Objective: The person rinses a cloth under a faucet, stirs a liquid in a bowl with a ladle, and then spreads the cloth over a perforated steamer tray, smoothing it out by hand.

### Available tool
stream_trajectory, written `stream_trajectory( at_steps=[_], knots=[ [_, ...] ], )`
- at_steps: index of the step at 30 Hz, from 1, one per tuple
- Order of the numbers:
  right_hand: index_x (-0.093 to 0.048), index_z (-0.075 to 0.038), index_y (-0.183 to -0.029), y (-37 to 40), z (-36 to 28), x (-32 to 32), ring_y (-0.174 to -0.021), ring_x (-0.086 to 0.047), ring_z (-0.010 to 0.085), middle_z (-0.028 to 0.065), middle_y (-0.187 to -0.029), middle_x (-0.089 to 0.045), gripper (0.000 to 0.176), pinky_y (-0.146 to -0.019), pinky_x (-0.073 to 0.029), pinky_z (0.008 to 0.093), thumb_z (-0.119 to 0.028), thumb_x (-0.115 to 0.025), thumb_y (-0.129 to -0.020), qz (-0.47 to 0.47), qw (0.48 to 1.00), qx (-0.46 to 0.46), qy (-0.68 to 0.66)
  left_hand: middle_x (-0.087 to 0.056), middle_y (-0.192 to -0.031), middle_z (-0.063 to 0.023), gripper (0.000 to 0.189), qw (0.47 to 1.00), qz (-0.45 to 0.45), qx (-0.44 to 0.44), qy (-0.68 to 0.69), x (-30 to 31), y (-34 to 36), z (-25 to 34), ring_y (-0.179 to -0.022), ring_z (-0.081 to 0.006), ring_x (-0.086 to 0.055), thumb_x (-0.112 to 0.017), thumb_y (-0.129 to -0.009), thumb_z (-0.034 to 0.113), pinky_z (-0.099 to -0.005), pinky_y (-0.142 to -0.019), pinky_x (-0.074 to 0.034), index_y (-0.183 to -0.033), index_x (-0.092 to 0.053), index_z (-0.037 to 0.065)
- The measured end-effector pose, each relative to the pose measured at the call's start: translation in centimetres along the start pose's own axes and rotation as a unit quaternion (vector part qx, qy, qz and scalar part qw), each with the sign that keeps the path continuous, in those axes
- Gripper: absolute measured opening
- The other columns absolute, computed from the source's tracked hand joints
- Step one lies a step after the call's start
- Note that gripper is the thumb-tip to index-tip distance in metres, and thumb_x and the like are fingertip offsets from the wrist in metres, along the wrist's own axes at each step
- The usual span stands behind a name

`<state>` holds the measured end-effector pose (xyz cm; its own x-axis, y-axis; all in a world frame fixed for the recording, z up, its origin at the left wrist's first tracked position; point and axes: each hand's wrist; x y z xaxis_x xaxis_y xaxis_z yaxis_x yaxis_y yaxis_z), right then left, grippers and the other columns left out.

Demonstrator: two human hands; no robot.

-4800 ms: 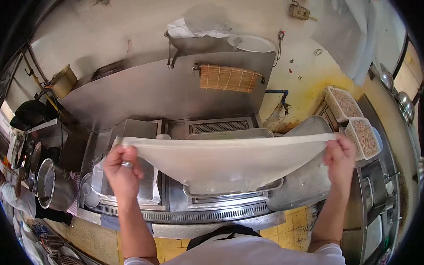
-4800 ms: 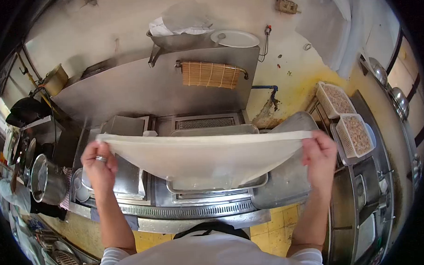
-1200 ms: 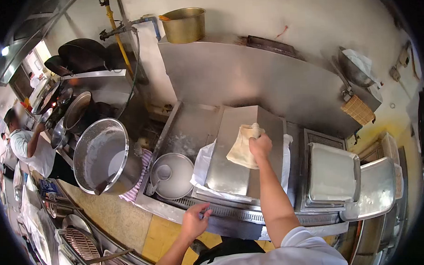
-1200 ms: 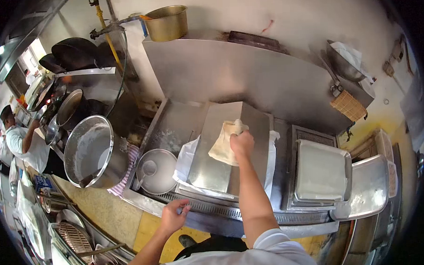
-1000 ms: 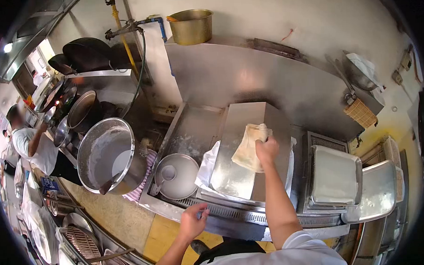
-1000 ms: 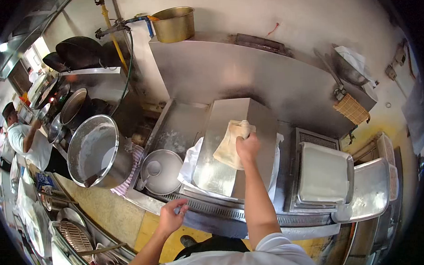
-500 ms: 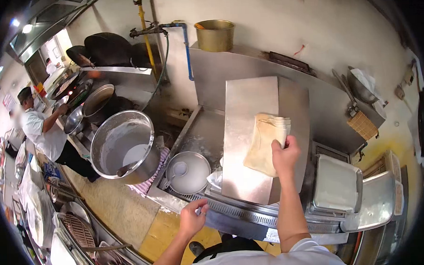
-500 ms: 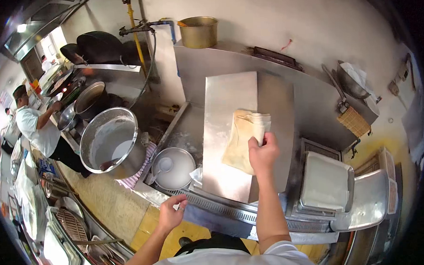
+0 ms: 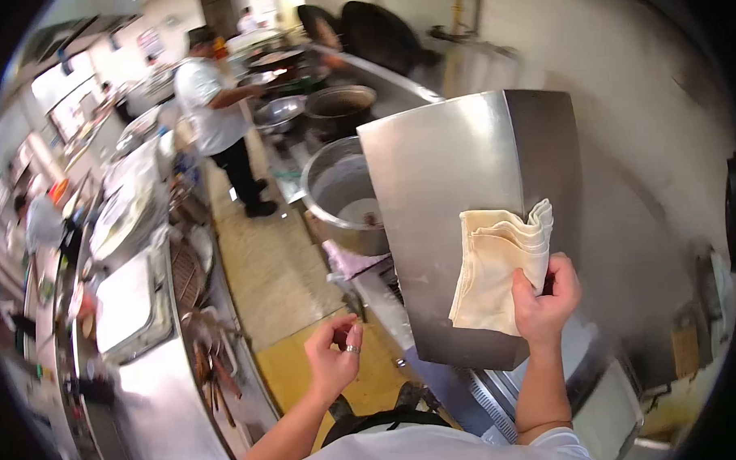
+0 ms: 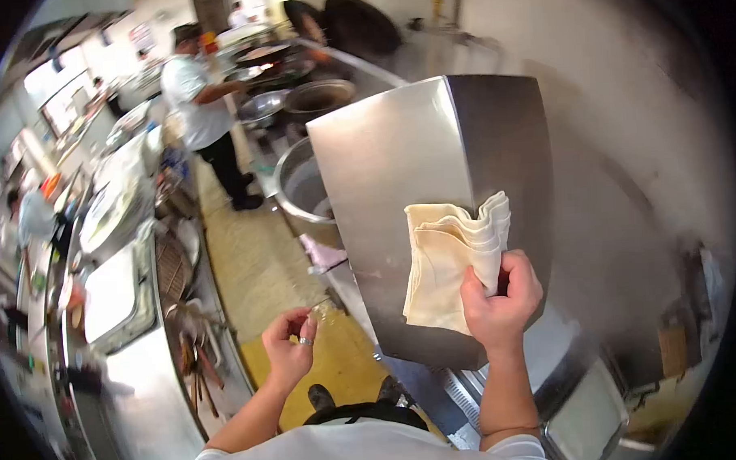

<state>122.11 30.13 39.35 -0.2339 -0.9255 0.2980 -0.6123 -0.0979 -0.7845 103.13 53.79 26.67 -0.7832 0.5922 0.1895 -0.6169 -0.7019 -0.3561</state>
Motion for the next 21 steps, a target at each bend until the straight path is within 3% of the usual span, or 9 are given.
stream_trajectory(
  at_steps=[7,12,15,21],
  knots=[
    [-0.059,-0.005,-0.086,0.7,-14.4,-10.3,-0.056,-0.055,0.0173,0.0066,-0.074,-0.060,0.022,-0.053,-0.045,0.0316,-0.001,-0.078,-0.075,-0.148,0.974,0.096,-0.142,-0.070,-0.079,-0.0041,0.012,0.978,0.205,0.036,0.017,15.5,3.1,-0.3,-0.067,-0.0074,-0.062,-0.072,-0.099,0.007,-0.0248,-0.063,-0.051,-0.106,-0.073,-0.003],
    [-0.060,-0.003,-0.088,4.7,-24.9,-21.3,-0.062,-0.062,0.0309,0.0119,-0.077,-0.062,0.023,-0.058,-0.050,0.0402,-0.003,-0.076,-0.072,-0.243,0.927,0.193,-0.211,-0.066,-0.078,-0.0002,0.021,0.937,0.345,0.054,0.017,26.9,8.0,-1.6,-0.070,-0.0058,-0.058,-0.065,-0.107,0.017,-0.0230,-0.062,-0.046,-0.111,-0.070,-0.002],
    [-0.060,-0.003,-0.088,9.7,-30.1,-28.9,-0.062,-0.062,0.0318,0.0124,-0.077,-0.063,0.023,-0.059,-0.050,0.0418,-0.004,-0.075,-0.071,-0.305,0.884,0.229,-0.272,-0.066,-0.079,-0.0001,0.019,0.902,0.429,0.053,0.011,32.5,11.8,-3.7,-0.069,-0.0047,-0.056,-0.064,-0.107,0.016,-0.0225,-0.061,-0.044,-0.110,-0.070,-0.002],
    [-0.061,-0.001,-0.087,21.2,-39.1,-39.0,-0.072,-0.065,0.0386,0.0166,-0.080,-0.065,0.021,-0.066,-0.053,0.0470,-0.009,-0.074,-0.073,-0.456,0.778,0.264,-0.341,-0.066,-0.079,0.0007,0.021,0.815,0.554,0.168,-0.014,38.3,19.3,-5.0,-0.066,-0.0045,-0.054,-0.061,-0.109,0.020,-0.0230,-0.056,-0.042,-0.112,-0.072,0.003]
  ],
)
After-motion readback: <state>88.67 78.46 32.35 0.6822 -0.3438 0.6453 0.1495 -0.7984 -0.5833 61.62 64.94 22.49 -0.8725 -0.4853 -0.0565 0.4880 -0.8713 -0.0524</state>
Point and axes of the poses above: each hand's wrist, its own y-axis away from the middle knuckle, its own x-axis out of the back of the hand, z = x × y
